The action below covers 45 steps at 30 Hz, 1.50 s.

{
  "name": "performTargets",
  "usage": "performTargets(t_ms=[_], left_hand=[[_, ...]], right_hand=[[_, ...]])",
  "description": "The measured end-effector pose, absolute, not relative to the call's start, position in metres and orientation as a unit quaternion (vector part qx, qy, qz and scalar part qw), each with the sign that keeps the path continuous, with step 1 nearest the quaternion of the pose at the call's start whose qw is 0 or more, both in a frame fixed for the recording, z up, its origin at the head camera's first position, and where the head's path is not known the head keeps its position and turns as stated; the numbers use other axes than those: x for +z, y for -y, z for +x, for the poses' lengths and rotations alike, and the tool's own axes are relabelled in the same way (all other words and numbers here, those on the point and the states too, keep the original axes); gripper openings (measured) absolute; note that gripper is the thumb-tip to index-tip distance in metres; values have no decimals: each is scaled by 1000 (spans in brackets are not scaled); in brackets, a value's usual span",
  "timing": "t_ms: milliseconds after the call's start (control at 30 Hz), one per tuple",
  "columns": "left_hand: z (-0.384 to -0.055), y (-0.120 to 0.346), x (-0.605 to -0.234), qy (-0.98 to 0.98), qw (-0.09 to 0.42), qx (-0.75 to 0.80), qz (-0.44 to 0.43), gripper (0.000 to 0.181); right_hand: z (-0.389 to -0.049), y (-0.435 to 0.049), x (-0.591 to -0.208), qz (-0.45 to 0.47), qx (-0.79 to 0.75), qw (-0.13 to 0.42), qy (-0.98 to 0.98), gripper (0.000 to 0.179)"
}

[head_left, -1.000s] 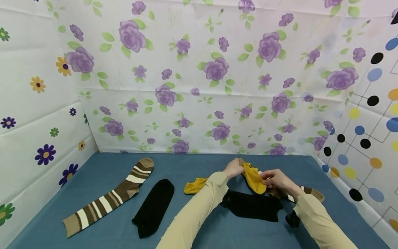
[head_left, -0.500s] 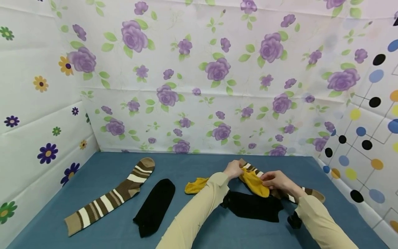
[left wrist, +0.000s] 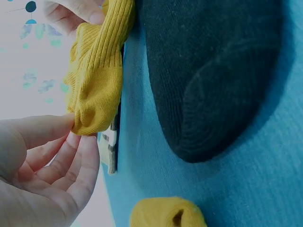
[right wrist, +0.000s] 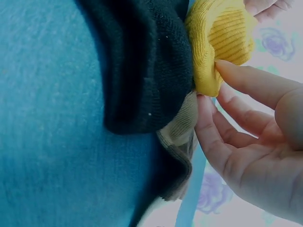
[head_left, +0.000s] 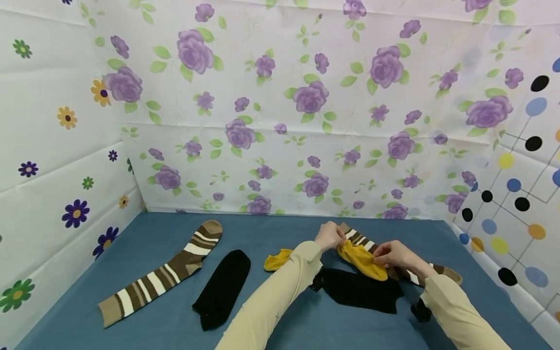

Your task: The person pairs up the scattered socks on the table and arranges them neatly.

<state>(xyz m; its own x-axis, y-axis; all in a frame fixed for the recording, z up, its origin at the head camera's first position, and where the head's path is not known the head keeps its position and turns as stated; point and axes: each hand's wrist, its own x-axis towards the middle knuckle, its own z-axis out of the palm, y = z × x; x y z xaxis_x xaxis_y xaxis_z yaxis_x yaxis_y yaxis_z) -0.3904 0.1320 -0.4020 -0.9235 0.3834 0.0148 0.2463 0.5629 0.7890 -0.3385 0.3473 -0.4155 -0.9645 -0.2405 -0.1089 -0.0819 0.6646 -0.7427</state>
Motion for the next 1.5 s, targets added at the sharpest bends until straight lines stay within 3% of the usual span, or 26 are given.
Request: performTargets(t_ms=[367,1033,1500], left_hand=[[-383,-121,-398,-869,78,454,180,9],[-365,-90,-385,-825,73,530,180,6],[-365,-69,-385,-806,81,563,163,7]], right_hand=[[-339,-346,-413,-128,-389,105,-906,7],[-340,-340,-411,-2,-525,76,-848,28],[-344,-320,-402,8,-534,49,-844,33]])
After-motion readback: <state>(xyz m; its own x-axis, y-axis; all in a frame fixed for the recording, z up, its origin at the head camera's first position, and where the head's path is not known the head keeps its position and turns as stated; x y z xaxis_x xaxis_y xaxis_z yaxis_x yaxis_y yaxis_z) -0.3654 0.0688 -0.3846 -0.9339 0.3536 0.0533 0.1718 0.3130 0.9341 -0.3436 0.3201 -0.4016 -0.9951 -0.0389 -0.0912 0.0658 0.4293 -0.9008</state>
